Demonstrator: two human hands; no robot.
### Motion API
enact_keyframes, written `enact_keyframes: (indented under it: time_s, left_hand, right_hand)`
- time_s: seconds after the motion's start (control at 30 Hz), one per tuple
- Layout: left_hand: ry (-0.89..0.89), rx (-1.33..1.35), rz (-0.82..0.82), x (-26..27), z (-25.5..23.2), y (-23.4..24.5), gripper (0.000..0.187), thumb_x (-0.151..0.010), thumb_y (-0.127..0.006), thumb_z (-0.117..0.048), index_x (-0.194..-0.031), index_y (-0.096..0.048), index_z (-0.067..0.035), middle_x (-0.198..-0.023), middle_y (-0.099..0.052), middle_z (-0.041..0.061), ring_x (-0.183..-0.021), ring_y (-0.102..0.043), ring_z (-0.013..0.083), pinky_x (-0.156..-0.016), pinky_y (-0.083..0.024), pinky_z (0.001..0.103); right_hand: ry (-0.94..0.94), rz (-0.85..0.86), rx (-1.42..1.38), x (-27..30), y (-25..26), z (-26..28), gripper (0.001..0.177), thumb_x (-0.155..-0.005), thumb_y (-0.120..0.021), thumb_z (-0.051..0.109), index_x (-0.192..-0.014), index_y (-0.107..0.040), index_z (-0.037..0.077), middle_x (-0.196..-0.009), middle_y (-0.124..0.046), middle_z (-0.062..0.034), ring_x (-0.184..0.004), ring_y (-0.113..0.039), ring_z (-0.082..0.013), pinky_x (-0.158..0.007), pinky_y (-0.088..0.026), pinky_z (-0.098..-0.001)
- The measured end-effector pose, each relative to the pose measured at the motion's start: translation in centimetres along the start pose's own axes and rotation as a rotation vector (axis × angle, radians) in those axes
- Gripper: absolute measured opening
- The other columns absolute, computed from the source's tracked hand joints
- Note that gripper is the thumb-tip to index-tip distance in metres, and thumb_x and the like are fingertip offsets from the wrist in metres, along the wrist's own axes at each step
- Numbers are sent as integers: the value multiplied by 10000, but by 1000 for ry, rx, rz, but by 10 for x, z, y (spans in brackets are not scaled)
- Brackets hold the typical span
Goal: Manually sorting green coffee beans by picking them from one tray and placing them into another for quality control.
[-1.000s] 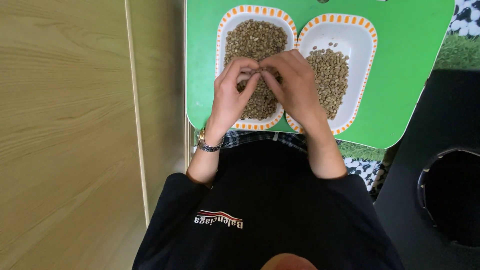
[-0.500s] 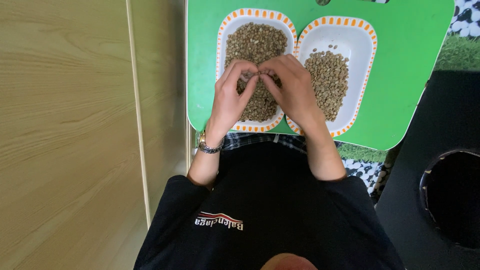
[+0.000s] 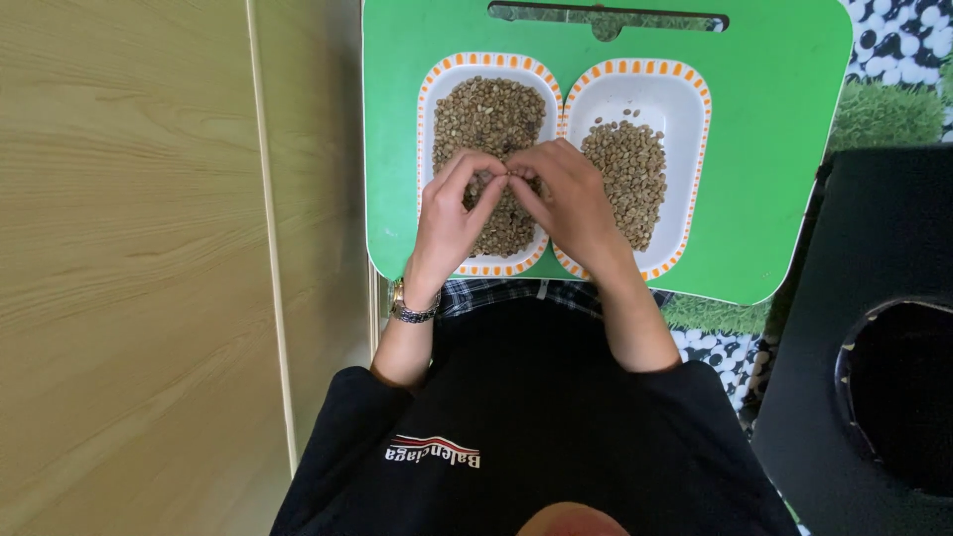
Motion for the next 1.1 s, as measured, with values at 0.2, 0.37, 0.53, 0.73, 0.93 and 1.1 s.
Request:
enact_keyframes:
  time_s: [0.2,0.37,0.53,0.73,0.93,1.1]
  left_hand:
    - [-36,-2,23,3,-4,-14,81,-1000,-695,-48,-1060,-673,-98,-961,-690,50,-904,-712,242,-799,-566,341]
    - [-79,12,76,1,-5,-40,85,-982,-712,-71,-1055,-694,-110,-949,-707,52,-898,-725,260,-787,-584,356]
    - [-107,32,123,0,-19,-67,92,-975,-711,-50,-1048,-717,-106,-935,-720,49,-864,-733,246,-781,-593,350]
    - [-108,40,253,-5,-39,-88,140,-1013,-617,24,-1120,-685,-35,-986,-706,136,-919,-730,319,-794,-604,397]
    - [-139,8,306,-4,-39,-102,165,-1012,-601,51,-1156,-666,5,-1031,-701,178,-973,-726,364,-819,-608,435]
    - [-141,71,335,-7,-39,-107,237,-1016,-573,72,-1225,-643,-16,-1092,-682,163,-1038,-712,345,-848,-618,412]
  right_hand:
    - [-39,-42,13,14,15,0,173,-934,-738,-102,-1076,-709,-7,-865,-667,-120,-805,-666,-280,-726,-550,-398]
    - [-87,-82,15,32,38,1,159,-942,-749,-66,-1069,-714,24,-882,-679,-104,-831,-675,-278,-729,-554,-400]
    - [-154,-99,6,62,56,-13,118,-961,-732,-55,-1054,-706,13,-934,-707,-116,-856,-681,-305,-762,-560,-416]
    - [-182,-162,69,84,74,-24,135,-936,-770,-34,-1041,-719,33,-866,-685,-105,-810,-661,-326,-729,-548,-434]
    - [-213,-193,92,97,81,-32,142,-930,-787,-18,-1038,-725,48,-873,-694,-79,-824,-664,-294,-729,-549,-424]
    - [-231,-188,75,97,83,-32,137,-938,-769,-19,-1052,-721,40,-879,-688,-88,-816,-645,-288,-743,-539,-424]
Point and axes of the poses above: each hand's wrist, its own x-axis away from the middle knuckle, its own y-axis out of the back of the hand, z = x × y, the point moved 3 cm from there along -x, towards the middle knuckle
